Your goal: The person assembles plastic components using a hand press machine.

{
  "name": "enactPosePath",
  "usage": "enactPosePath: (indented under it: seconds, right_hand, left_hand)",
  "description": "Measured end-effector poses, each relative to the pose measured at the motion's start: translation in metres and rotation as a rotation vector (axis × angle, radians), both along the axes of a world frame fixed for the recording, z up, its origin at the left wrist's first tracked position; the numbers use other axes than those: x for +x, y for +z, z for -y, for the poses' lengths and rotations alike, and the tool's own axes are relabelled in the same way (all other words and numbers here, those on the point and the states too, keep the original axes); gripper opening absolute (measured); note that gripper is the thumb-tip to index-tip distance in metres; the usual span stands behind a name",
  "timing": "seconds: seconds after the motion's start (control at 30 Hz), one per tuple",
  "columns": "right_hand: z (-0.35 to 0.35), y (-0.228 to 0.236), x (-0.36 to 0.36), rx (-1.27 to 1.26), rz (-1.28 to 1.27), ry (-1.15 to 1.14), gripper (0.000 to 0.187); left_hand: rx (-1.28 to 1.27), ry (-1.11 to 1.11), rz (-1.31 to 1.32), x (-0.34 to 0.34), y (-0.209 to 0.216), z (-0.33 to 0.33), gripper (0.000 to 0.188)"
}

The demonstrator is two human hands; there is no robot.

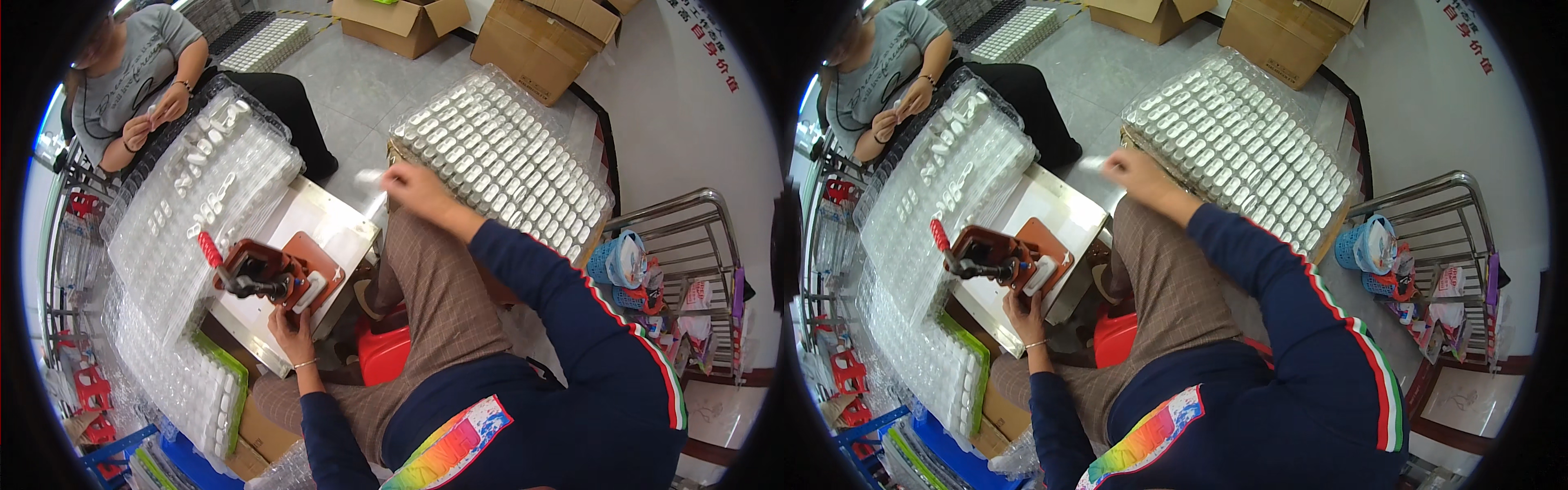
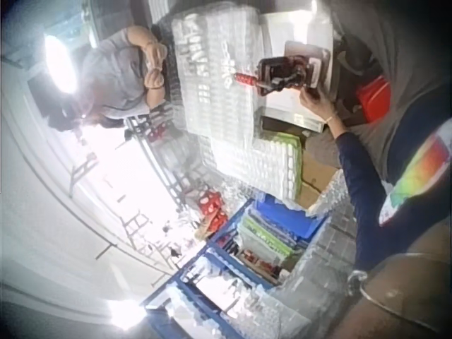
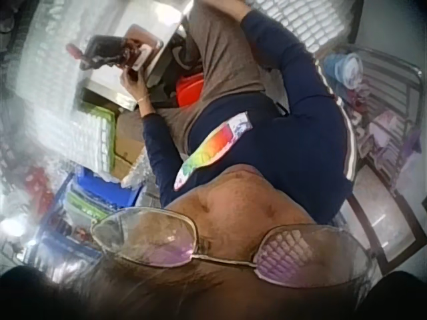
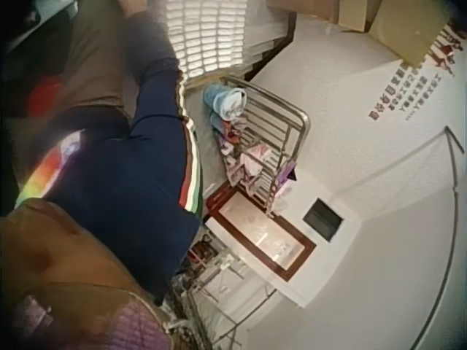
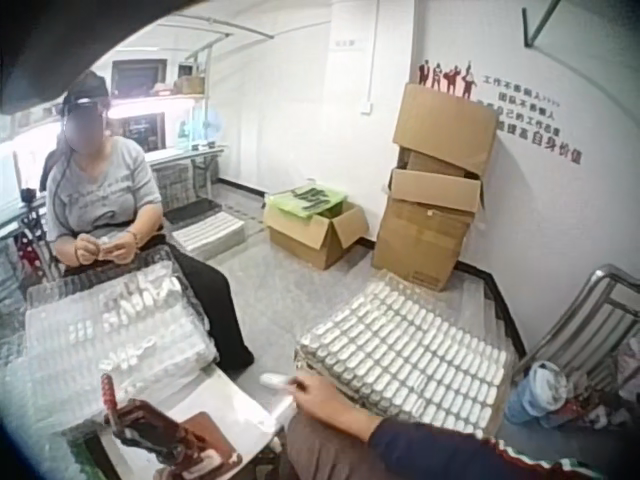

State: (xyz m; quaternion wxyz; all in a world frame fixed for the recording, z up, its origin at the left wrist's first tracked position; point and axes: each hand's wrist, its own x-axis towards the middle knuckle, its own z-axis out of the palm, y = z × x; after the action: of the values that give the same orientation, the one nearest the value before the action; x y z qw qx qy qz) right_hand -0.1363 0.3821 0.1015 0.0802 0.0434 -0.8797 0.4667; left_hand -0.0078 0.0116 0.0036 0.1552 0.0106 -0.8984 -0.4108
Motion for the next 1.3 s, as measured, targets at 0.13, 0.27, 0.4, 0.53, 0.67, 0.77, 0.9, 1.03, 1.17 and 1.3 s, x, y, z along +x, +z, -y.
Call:
enactPosePath:
  seconds: [0.13,0.27,0.4,0.53,0.67,0.77,0.9,1.03,1.17,1.3]
  right_hand:
    - [-0.126,-0.033,-0.020,-0.277,0.095,-0.401,0.027]
    - [-0.255,-0.080,-0.018,-0.309,0.034,-0.669,0.032]
    - [-0.312,-0.083,0.003,-0.074,0.037,-0.873,0.030]
    - [-0.315,-0.088,-0.009,0.153,0.176,-0.931,0.026]
    - [-0.334,-0.122,-0.021,0.463,0.160,-0.833,0.031]
    - [-0.383,-0.141,-0.013,0.510,-0.002,-0.752,0.026]
    - [-0.372,-0.127,-0.027,0.463,0.144,-0.913,0.021]
    - [-0.282,-0.097,-0.092,0.256,-0.092,-0.553,0.021]
    - [-0.071,-0.022,-0.145,-0.116,-0.094,-0.041,0.016]
    - [0.107,0.032,-0.163,-0.003,-0.217,0.415,0.017]
  left_hand:
    - [-0.028,-0.002,0.032,-0.001,-0.009,0.006,0.051]
    - [0.075,0.006,0.027,-0.001,-0.011,-0.006,0.044]
    - [0.005,-0.054,0.103,-0.001,-0.007,-0.011,0.046]
    - [0.152,-0.021,0.143,0.007,-0.004,0.002,0.044]
    - [0.392,0.033,0.147,0.009,-0.003,-0.003,0.034]
    - [0.180,0.003,0.146,0.004,-0.021,-0.001,0.036]
    - [0.070,0.085,0.178,-0.001,0.011,-0.018,0.038]
    - [0.037,0.082,0.088,-0.003,0.018,-0.016,0.035]
    - [-0.118,0.035,0.026,-0.006,0.029,-0.008,0.039]
    - [-0.157,0.036,0.006,-0.004,0.020,-0.004,0.048]
